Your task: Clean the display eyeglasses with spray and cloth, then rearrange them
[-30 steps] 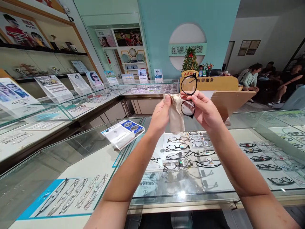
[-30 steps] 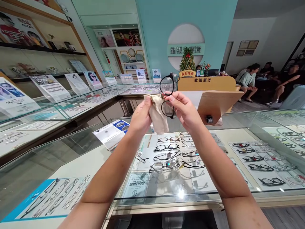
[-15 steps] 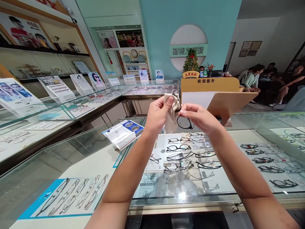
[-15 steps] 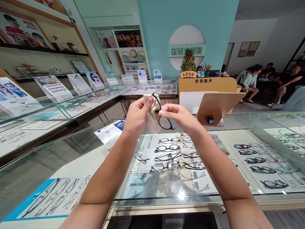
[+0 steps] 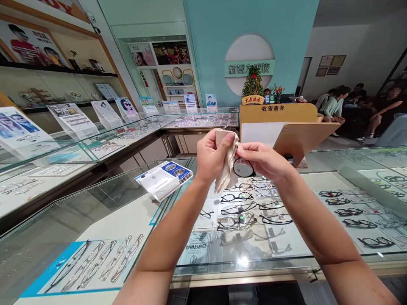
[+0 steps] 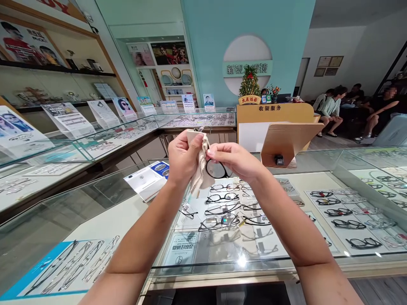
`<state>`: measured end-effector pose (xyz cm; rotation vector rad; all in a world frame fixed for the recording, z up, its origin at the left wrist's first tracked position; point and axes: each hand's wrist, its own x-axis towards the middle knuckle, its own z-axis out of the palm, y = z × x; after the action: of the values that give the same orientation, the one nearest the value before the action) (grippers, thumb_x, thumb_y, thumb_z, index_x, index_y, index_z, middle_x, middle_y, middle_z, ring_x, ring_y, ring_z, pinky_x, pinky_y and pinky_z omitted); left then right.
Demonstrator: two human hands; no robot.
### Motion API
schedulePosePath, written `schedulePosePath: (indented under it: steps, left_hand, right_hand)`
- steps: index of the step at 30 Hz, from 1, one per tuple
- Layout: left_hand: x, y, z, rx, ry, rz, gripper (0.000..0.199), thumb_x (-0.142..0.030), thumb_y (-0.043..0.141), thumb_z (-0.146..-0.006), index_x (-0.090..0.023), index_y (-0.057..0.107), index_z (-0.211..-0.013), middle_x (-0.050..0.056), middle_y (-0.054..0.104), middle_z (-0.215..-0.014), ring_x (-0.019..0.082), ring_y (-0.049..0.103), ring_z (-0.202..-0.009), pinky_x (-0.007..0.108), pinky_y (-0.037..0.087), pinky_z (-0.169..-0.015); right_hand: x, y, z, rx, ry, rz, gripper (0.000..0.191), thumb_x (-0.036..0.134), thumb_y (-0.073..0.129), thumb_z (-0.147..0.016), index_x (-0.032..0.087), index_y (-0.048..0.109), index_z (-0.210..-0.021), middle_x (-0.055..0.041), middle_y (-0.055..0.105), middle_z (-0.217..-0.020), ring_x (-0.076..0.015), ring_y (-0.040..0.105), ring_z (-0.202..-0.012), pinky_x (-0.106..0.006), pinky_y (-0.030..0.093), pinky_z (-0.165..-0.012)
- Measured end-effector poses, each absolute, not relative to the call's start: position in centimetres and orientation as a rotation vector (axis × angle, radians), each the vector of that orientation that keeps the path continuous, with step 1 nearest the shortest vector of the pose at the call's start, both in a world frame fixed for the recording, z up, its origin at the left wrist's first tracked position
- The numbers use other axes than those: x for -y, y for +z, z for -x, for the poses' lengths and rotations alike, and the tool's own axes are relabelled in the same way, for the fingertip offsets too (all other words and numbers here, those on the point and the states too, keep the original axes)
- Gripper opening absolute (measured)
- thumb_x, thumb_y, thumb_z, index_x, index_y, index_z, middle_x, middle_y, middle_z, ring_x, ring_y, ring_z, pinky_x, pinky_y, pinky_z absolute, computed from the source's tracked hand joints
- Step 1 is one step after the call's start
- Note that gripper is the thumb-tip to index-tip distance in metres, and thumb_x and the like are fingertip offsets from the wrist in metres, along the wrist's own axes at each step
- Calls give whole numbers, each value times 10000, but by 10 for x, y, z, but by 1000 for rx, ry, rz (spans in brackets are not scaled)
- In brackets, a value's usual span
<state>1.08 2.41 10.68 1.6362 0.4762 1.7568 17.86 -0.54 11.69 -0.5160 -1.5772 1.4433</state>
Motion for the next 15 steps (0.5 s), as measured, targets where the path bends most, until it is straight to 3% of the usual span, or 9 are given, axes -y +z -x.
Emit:
schedulePosePath:
  steps: [4, 9, 12, 15]
  left_hand:
    - [-30, 108, -3, -420, 1640, -1676, 451, -607, 744, -942, -191, 676, -783, -4, 617, -681, 99, 521, -591, 238, 443, -567]
    - [-37, 114, 10, -330, 1314, -1730, 382, -474, 913, -813, -183, 730, -977, 32, 720, -859, 128, 653, -748, 236, 541, -690]
    - [-35, 111, 6, -338, 1345, -1691, 447, -424, 996, -699, -195, 696, -938, -2, 691, -803, 103, 614, -664, 211, 514, -619]
    - [-32, 106, -4, -372, 1522, -1659, 444, -499, 959, -740, -198, 647, -839, -35, 614, -703, 73, 512, -562, 196, 443, -534]
  right_hand:
    - [7, 121, -185, 1581, 1384, 565, 352, 485, 902, -807, 174, 739, -784, -13, 629, -839, -118, 488, -745, -280, 415, -711]
    - [5, 125, -197, 1502, 1385, 622, 355, 476, 904, -800, 150, 763, -802, -10, 610, -794, -105, 457, -700, -265, 360, -632]
    - [5, 123, -194, 1521, 1479, 574, 368, 492, 902, -804, 152, 762, -826, -15, 615, -816, -112, 482, -727, -262, 393, -656]
    - [7, 120, -185, 1557, 1536, 507, 367, 493, 903, -813, 160, 750, -831, -18, 633, -852, -125, 538, -795, -272, 466, -772]
